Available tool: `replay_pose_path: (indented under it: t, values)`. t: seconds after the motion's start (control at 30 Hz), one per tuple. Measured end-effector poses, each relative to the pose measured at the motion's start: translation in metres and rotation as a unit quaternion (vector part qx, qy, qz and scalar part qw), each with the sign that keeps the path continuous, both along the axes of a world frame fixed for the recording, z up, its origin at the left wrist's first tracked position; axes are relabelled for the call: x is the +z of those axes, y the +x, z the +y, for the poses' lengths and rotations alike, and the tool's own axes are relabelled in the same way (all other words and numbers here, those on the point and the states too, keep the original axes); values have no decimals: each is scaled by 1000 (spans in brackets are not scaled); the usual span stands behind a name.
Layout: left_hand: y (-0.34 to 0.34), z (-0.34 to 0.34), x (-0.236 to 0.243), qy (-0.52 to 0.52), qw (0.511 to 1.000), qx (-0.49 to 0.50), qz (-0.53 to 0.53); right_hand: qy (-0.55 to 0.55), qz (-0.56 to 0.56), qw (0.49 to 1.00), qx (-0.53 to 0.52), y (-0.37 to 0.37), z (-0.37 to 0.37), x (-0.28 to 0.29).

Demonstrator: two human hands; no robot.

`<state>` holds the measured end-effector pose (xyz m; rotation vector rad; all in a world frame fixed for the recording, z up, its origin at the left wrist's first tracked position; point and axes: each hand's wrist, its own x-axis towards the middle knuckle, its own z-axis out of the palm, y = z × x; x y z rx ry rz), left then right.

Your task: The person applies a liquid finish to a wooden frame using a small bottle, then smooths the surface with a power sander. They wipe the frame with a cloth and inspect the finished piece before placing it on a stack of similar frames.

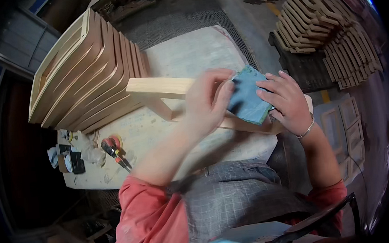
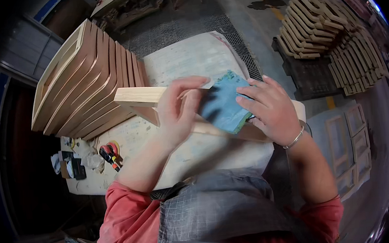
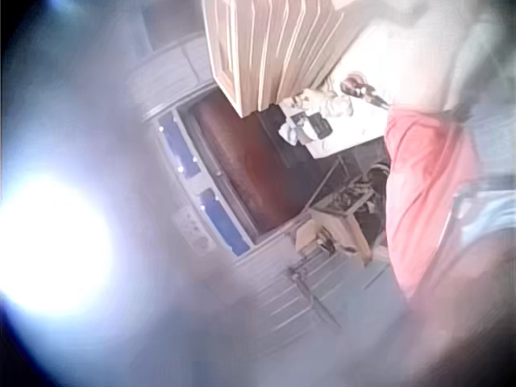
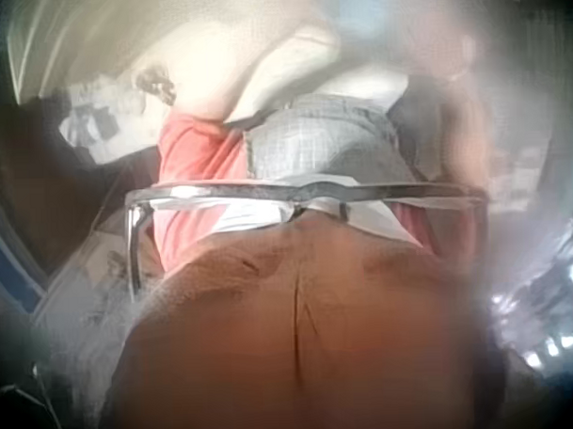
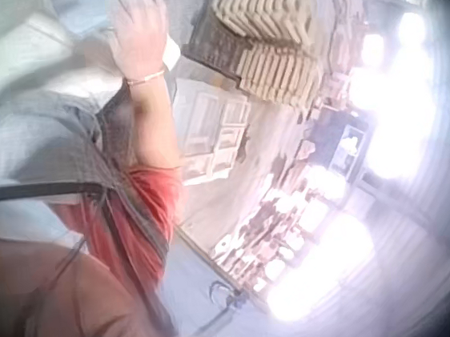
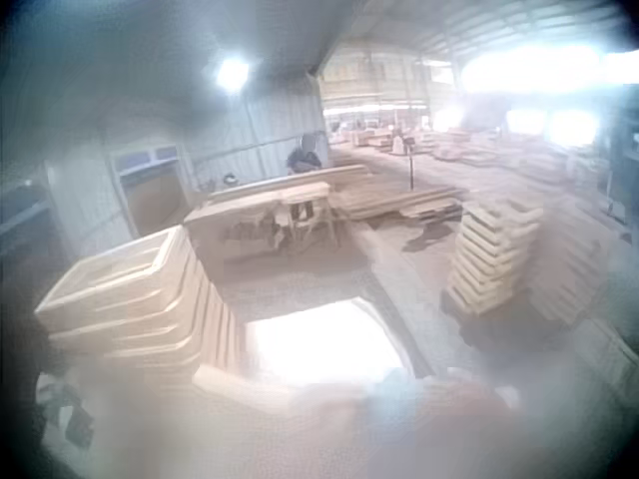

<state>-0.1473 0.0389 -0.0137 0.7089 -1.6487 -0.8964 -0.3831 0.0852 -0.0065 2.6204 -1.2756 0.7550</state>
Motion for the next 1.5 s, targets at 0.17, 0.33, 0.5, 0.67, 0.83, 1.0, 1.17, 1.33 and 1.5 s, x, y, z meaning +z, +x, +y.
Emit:
replay_pose_path:
  t: [0.17,0.33,0.5,0.67,0.83,1.0,1.17,1.33,1.5]
  values:
    - [112,-60,-24,-112,880,272,-374,-48,-5,999,-18,22,12,31]
    - [94,-65,-41,-177,874,309,-331,2,-90,995,38,156,-32,-26]
    - [100,-62,-40,-191,870,294,-347,-91,-91,987,-91,185,-47,-46]
    - [101,-62,-37,-206,868,267,-364,-102,-42,984,-140,177,-46,-46]
    - [109,-60,-38,-223,855,260,-390,-16,-43,985,-167,123,-24,-34]
    - [103,-53,-29,-219,853,268,-392,32,-12,953,-302,-4,28,-20]
    - [81,-51,-7,-116,828,182,-518,22,-12,957,-289,9,20,-25]
    - [38,-49,3,-73,823,36,-562,-65,-55,977,-193,108,-9,-33]
    - [39,-43,11,-57,828,42,-557,-102,-68,959,-255,11,24,-41]
